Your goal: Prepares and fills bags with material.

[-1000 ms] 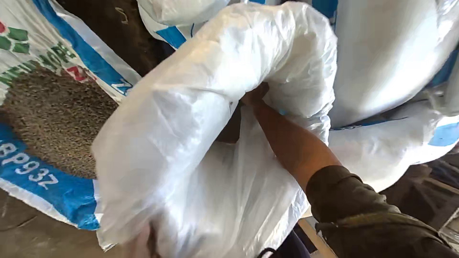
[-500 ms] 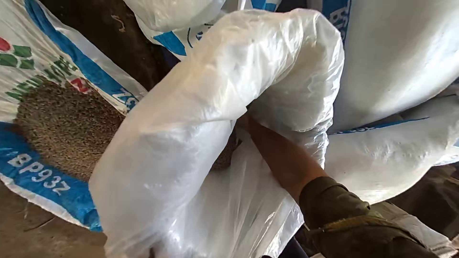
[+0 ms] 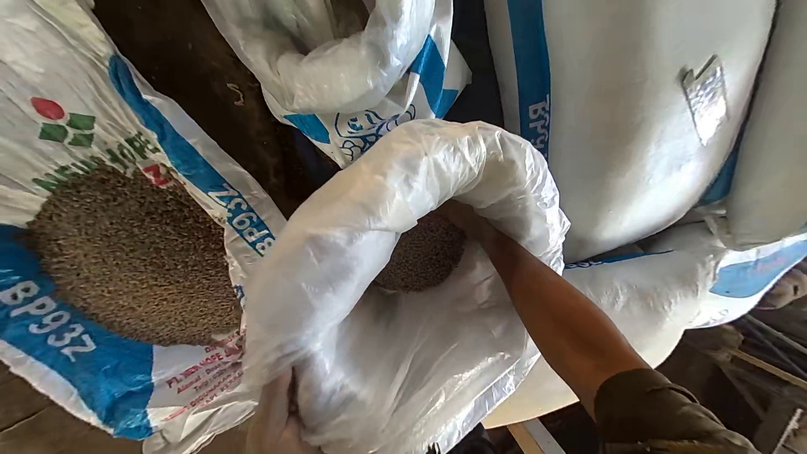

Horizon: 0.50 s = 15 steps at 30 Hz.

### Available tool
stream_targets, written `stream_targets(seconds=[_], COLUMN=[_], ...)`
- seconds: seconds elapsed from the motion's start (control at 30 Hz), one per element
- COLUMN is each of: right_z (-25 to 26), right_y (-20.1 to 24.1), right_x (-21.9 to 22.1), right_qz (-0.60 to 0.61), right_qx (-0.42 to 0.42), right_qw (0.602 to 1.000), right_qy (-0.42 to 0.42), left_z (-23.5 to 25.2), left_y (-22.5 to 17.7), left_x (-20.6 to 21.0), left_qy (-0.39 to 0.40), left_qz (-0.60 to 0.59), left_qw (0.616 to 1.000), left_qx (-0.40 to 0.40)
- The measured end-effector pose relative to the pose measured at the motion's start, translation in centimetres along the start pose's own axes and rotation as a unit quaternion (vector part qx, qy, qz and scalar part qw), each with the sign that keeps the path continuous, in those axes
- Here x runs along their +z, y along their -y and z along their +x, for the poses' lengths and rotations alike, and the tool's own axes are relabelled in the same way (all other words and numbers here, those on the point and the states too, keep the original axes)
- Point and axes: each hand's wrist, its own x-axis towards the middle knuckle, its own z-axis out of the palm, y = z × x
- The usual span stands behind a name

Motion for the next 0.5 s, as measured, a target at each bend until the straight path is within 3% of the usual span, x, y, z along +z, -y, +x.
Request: stream_targets(seconds=[0.13,0.27,0.33,0.5], right_z=[-3.9,-6.9,-8.1,-12.8], right_y=[0.9,1.2,1.8,6.3], right_x=[-2.5,-4.6,-5.1,-7.9], right_qz=[0.027,-0.017,0.089,0.181], right_qx=[0.025,0.072,0.099,0.021], right_qw=[0.999,0.996,0.988,0.981], right_qy=[-0.036,-0.054,-0.083,-0.062], left_z=[0.3,0.7,1.1,1.6], left_y=[0.9,1.1,0.7,0.4], left_x=[-0.2,-0.1,0.2,0.4], left_qy=[0.009,0.023,-0.005,-0.030], left_qz=[-0.054,-0.106,-0.119,-0.045], left_qw=[0.998,0.991,0.984,0.968], left_qx=[-0.011,-0.084,-0.135,-0.246])
